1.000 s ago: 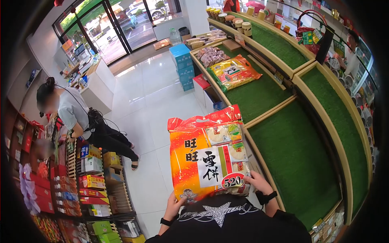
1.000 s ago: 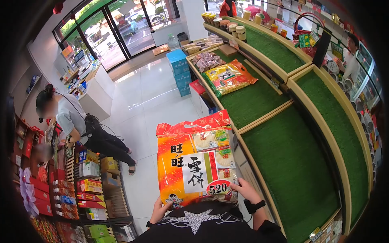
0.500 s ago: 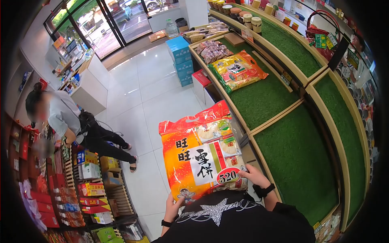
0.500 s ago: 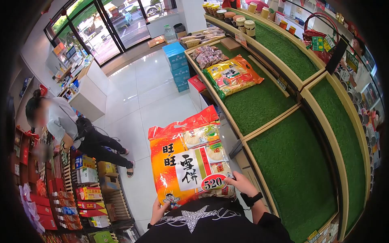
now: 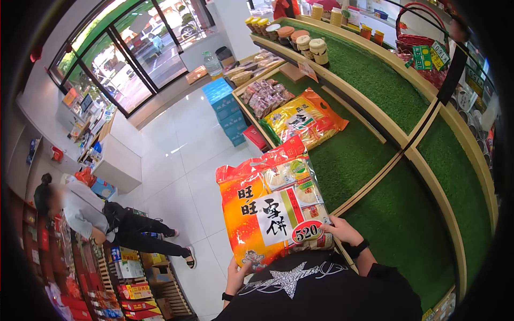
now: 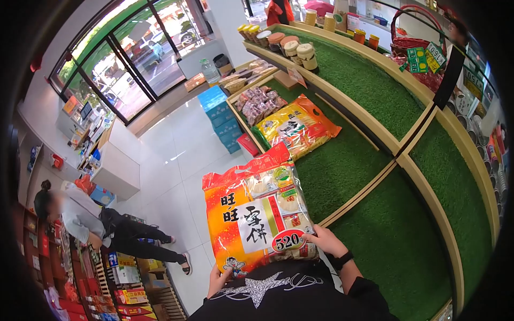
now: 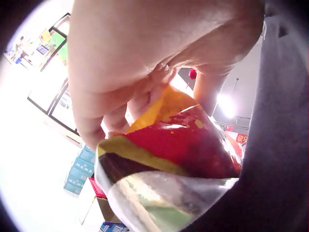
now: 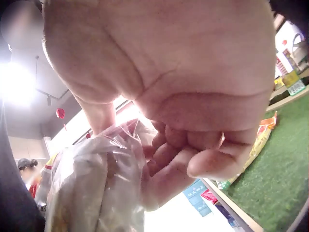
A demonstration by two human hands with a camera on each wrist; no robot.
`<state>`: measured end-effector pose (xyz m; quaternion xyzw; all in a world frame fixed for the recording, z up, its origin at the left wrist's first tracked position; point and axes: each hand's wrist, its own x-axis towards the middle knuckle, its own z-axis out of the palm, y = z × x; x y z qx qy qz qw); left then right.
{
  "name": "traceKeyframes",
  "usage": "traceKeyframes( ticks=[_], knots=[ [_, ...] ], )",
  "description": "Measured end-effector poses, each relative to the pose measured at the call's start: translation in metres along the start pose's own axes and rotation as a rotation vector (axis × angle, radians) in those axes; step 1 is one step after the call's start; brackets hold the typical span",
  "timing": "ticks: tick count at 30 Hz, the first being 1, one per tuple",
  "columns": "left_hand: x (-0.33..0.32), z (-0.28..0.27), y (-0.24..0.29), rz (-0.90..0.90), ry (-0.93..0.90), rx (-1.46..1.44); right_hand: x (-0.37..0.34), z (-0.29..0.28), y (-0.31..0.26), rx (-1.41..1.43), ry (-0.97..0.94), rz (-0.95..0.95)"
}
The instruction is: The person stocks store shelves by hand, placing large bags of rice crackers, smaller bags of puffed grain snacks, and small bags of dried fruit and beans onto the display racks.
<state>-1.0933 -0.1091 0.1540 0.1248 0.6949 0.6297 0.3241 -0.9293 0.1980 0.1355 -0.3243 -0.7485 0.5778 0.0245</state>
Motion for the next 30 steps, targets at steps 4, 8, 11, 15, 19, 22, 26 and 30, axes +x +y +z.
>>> traceKeyframes(
  ticks=[4,8,11,15,19,22,26,30],
  knots=[
    [0.025,0.017,0.012,-0.189,-0.065,-0.024,0.011,-0.026,-0.001,-0.056,0.008,0.032],
    [0.065,0.037,0.019,-0.167,-0.159,-0.009,0.012,-0.043,0.01,0.093,0.113,0.041],
    [0.102,0.054,0.027,-0.257,-0.258,0.053,0.009,-0.056,0.02,0.046,0.185,0.164],
    [0.171,0.078,0.031,-0.242,-0.493,0.128,-0.001,-0.059,0.035,0.095,0.38,0.258],
    [0.246,0.112,0.049,-0.308,-0.703,0.14,0.001,-0.048,0.038,0.259,0.593,0.319],
    [0.309,0.138,0.066,-0.278,-0.885,0.226,0.015,-0.045,0.024,0.326,0.793,0.403],
    [0.384,0.181,0.068,-0.218,-1.157,0.413,0.047,-0.04,0.04,0.41,0.987,0.355],
    [0.445,0.217,0.046,-0.187,-1.268,0.396,0.078,-0.046,0.057,0.36,1.035,0.473]
  ],
)
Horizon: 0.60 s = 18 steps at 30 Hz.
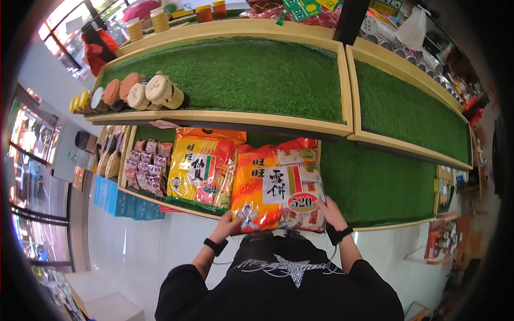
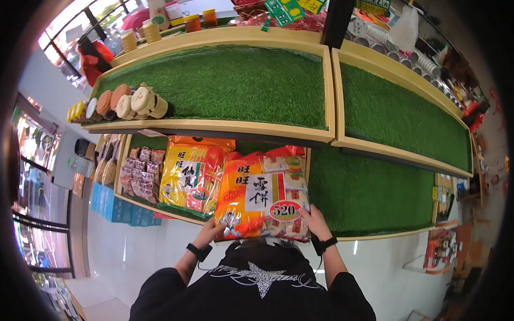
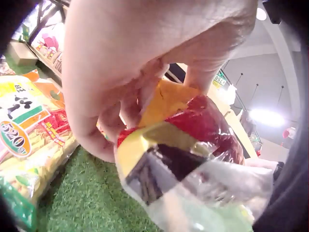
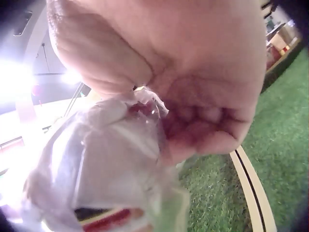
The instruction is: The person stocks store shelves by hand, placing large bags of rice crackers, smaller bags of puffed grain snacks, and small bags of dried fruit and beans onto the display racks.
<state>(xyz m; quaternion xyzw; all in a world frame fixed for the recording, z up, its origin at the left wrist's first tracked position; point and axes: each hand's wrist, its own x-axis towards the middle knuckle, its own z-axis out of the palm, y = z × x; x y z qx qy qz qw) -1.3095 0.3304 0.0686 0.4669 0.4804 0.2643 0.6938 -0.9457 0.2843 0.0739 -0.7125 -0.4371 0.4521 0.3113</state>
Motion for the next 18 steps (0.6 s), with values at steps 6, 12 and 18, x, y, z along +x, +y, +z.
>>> traceKeyframes(
  ticks=[6,12,18],
  knots=[
    [0.082,-0.046,-0.038,0.051,-0.056,0.184,0.032,0.026,0.001,0.069,0.13,0.044],
    [0.126,-0.058,-0.07,-0.132,-0.126,0.284,0.063,0.067,0.057,0.262,0.135,0.194],
    [0.137,-0.056,-0.11,-0.346,-0.13,0.163,0.068,0.102,0.111,0.371,0.021,0.238]
  ],
)
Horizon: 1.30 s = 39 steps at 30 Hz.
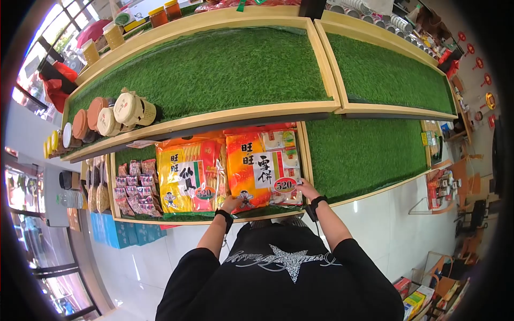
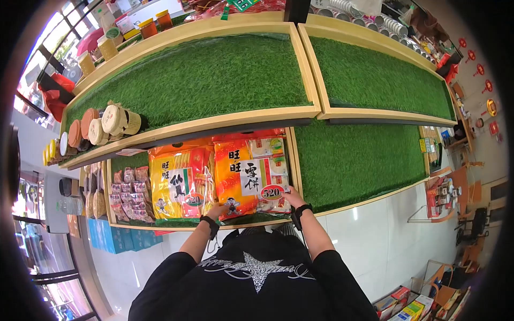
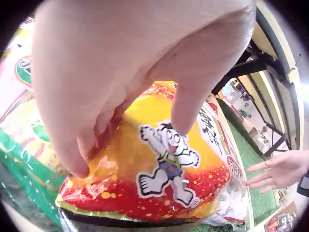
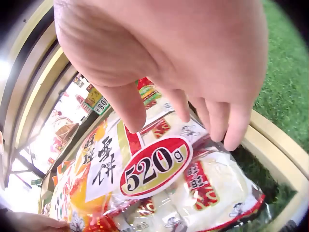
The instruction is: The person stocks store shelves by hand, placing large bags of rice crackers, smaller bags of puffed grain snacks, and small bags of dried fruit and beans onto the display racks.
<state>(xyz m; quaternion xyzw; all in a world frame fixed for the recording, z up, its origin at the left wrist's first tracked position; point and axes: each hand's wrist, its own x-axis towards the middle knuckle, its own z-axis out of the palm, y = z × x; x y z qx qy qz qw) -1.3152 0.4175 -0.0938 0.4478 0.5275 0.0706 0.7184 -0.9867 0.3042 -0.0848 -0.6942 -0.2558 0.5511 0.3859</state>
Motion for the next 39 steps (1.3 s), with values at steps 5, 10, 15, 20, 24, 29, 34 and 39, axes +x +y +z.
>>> traceKeyframes(
  ticks=[5,10,15,20,24,29,34,39],
  knots=[
    [0.006,0.008,-0.012,-0.075,0.164,0.168,-0.01,0.007,0.005,0.025,-0.071,0.032],
    [0.005,0.016,-0.019,0.196,0.447,0.304,-0.017,0.006,0.029,-0.329,0.09,0.086],
    [0.032,0.0,-0.049,0.148,0.207,0.189,-0.031,0.011,0.021,-0.06,-0.04,0.103],
    [0.02,0.001,-0.027,0.106,0.066,0.098,-0.058,0.017,-0.022,0.038,-0.101,0.029],
    [0.028,-0.01,-0.038,0.226,-0.011,0.035,-0.05,0.018,0.016,-0.023,0.071,0.093],
    [-0.007,0.002,0.014,0.108,0.277,0.464,-0.086,-0.002,0.02,0.1,0.222,0.149],
    [-0.02,0.057,0.032,0.276,0.345,0.67,-0.155,-0.049,0.037,0.111,0.316,0.098],
    [-0.033,0.15,0.065,0.372,0.124,0.752,-0.245,-0.094,0.072,0.367,0.554,0.036]
  ],
)
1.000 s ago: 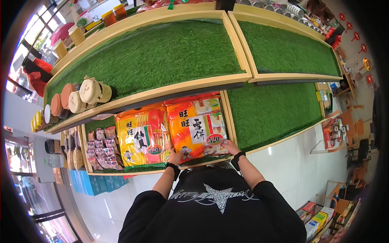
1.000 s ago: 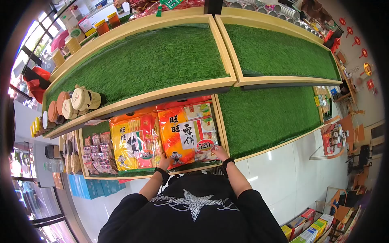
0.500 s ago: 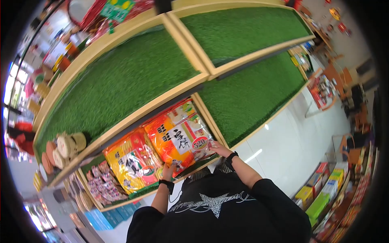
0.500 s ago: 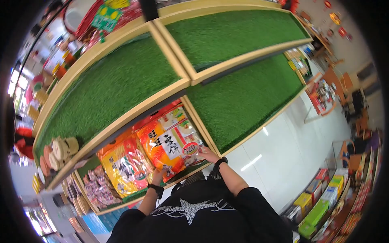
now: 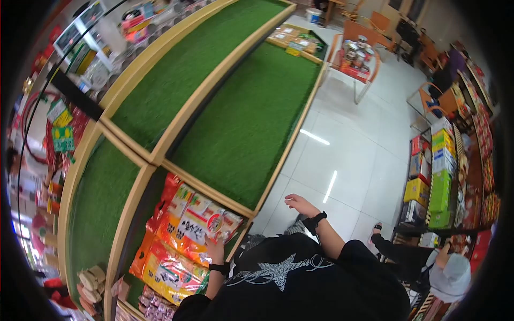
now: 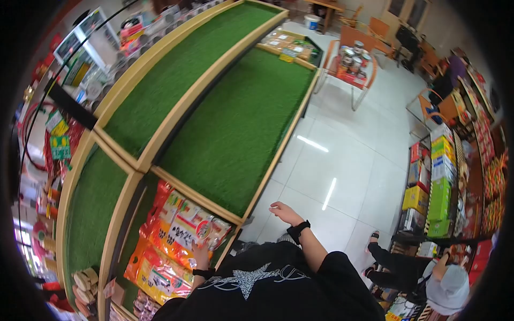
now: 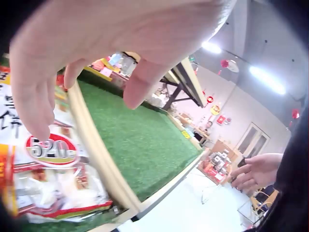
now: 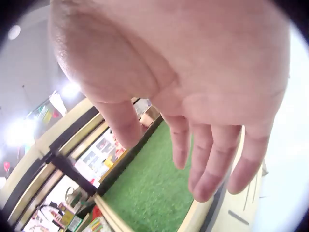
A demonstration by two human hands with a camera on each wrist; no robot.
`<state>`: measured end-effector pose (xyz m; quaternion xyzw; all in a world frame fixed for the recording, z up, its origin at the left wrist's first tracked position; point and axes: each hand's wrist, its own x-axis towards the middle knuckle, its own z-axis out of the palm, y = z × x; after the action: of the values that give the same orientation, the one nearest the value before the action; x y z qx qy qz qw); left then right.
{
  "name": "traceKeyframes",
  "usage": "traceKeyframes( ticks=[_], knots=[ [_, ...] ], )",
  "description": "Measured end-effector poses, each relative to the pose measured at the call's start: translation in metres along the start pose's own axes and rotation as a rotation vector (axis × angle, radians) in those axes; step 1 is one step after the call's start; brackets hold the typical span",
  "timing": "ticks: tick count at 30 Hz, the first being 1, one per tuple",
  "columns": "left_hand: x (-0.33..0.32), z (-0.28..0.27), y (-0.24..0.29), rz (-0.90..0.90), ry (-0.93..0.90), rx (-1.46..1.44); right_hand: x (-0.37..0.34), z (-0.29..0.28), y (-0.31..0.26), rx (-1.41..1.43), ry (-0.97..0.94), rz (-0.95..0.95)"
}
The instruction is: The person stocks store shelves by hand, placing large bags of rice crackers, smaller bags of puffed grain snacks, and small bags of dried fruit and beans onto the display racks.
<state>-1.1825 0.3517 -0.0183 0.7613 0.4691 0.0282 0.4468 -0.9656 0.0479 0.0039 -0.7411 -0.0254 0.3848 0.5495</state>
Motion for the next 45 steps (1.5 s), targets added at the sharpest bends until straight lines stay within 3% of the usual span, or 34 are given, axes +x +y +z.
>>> traceKeyframes(
  ticks=[6,13,20,22,29,38,45],
  knots=[
    [-0.015,0.079,0.095,0.258,-0.081,-0.115,-0.07,-0.106,0.004,0.232,0.239,0.058],
    [-0.058,0.17,0.193,0.317,-0.337,0.028,-0.127,-0.194,0.05,0.291,0.466,0.136],
    [-0.091,0.22,0.265,0.572,-0.532,-0.073,-0.163,-0.234,0.085,0.393,0.641,0.144],
    [-0.095,0.229,0.283,0.659,-0.638,-0.136,-0.172,-0.24,0.086,0.347,0.734,0.043],
    [-0.108,0.257,0.347,0.854,-0.715,-0.042,-0.2,-0.254,0.088,0.384,0.92,-0.093],
    [-0.069,0.318,0.448,1.14,-0.72,-0.142,-0.192,-0.308,0.04,0.378,1.203,-0.178],
    [-0.032,0.342,0.537,1.214,-0.678,-0.214,-0.129,-0.363,-0.033,0.358,1.227,-0.387]
  ],
)
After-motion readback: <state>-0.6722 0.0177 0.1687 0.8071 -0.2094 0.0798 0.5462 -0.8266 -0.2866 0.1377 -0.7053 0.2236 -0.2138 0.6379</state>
